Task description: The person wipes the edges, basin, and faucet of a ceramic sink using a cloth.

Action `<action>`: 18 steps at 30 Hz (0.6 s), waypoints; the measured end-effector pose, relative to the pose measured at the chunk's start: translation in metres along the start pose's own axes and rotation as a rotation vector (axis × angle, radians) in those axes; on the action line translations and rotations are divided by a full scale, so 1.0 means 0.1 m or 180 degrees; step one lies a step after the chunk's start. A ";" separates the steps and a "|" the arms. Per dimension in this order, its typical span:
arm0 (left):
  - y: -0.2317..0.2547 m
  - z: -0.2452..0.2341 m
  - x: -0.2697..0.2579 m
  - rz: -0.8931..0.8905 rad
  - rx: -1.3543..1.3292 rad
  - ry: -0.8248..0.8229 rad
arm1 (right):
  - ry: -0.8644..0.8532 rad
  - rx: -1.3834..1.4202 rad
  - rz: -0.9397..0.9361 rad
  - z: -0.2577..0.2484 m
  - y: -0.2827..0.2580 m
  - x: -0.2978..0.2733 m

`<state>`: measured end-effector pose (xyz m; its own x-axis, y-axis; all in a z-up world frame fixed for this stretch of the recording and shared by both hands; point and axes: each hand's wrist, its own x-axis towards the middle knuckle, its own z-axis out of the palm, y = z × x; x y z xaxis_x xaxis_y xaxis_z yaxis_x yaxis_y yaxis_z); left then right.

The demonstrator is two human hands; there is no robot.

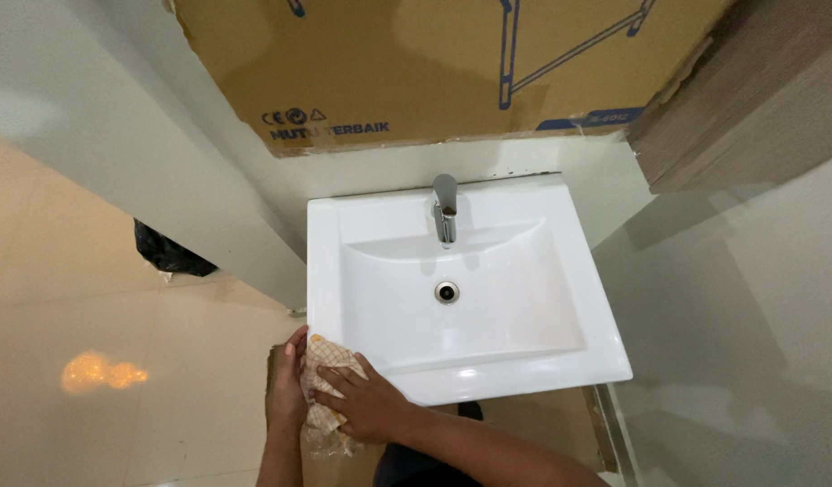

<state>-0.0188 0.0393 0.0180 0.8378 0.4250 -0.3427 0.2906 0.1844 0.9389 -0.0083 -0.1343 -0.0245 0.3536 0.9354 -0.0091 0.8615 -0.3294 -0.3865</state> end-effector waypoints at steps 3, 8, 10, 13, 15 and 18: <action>-0.01 -0.01 -0.01 0.0038 0.0024 -0.0008 | -0.0077 0.0037 0.0057 0.03 0.00 0.05; -0.04 -0.01 -0.04 0.0090 0.0186 0.0065 | -0.0261 0.0084 0.0171 -0.03 0.00 0.08; -0.07 -0.02 -0.01 -0.0050 -0.0163 0.0005 | -0.0214 0.0082 0.0238 -0.05 0.00 0.08; -0.10 -0.03 0.03 0.0236 -0.0086 -0.0100 | -0.0077 0.0108 0.0305 -0.07 0.01 0.11; -0.11 -0.02 -0.01 0.0170 -0.0069 -0.0026 | -0.0119 0.0149 0.0332 -0.09 0.03 0.11; -0.07 0.00 -0.03 0.0014 -0.0093 0.0025 | -0.0246 0.0206 0.0381 -0.12 0.06 0.16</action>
<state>-0.0232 0.0371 0.0127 0.8353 0.4328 -0.3391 0.2734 0.2081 0.9391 0.0065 -0.1227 -0.0161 0.4211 0.8978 -0.1287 0.7886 -0.4325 -0.4371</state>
